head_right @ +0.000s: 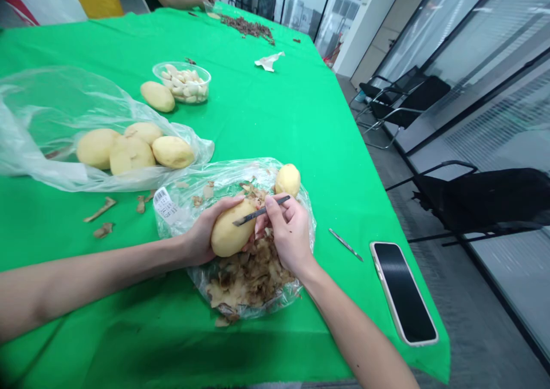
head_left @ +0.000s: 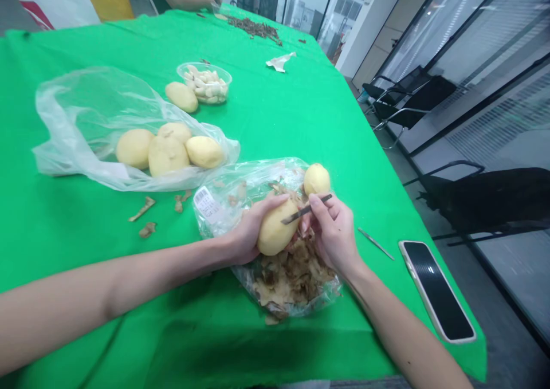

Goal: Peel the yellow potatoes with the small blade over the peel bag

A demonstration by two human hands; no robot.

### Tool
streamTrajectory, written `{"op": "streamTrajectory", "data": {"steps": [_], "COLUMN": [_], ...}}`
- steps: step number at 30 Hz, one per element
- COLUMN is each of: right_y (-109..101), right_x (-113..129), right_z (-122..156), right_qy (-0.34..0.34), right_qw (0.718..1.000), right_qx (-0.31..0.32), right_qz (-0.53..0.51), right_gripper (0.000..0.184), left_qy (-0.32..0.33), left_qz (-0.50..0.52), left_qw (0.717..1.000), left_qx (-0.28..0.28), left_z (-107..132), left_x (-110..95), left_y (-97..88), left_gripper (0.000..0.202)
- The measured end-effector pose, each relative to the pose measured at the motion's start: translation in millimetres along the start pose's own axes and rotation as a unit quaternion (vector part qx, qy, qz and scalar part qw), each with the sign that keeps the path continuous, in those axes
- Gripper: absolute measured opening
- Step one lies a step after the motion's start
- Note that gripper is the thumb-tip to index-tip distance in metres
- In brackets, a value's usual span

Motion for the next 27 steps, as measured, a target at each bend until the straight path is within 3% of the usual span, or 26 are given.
{"op": "streamTrajectory", "data": {"steps": [13, 21, 24, 27], "right_y": [-0.4, 6.3, 5.6, 2.9], "right_x": [-1.7, -1.5, -2.4, -2.6], "right_z": [0.5, 4.3, 3.9, 1.4], "right_qy": [0.003, 0.007, 0.005, 0.015], "right_qw": [1.000, 1.000, 1.000, 1.000], "right_qx": [0.004, 0.021, 0.014, 0.009], "right_qz": [0.016, 0.021, 0.011, 0.006], "right_gripper": [0.027, 0.025, 0.025, 0.026], "left_qy": [0.009, 0.043, 0.049, 0.031], "left_qz": [0.005, -0.056, -0.050, -0.015], "left_qw": [1.000, 0.996, 0.994, 0.998], "left_qx": [-0.022, 0.060, 0.083, 0.060], "left_z": [-0.8, -3.5, -3.3, -3.2], "left_x": [-0.9, -3.4, -4.2, -3.1], "left_y": [-0.6, 2.6, 3.5, 1.2], "left_gripper": [0.037, 0.060, 0.057, 0.048]}}
Point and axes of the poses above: each hand's wrist, its own z-axis away from the middle knuckle, its own y-axis out of the palm, x = y × z, the point moved 5 cm from there along -z, towards the middle knuckle, and after that the axes turned 5 degrees about -y, right-handed, at the moved point
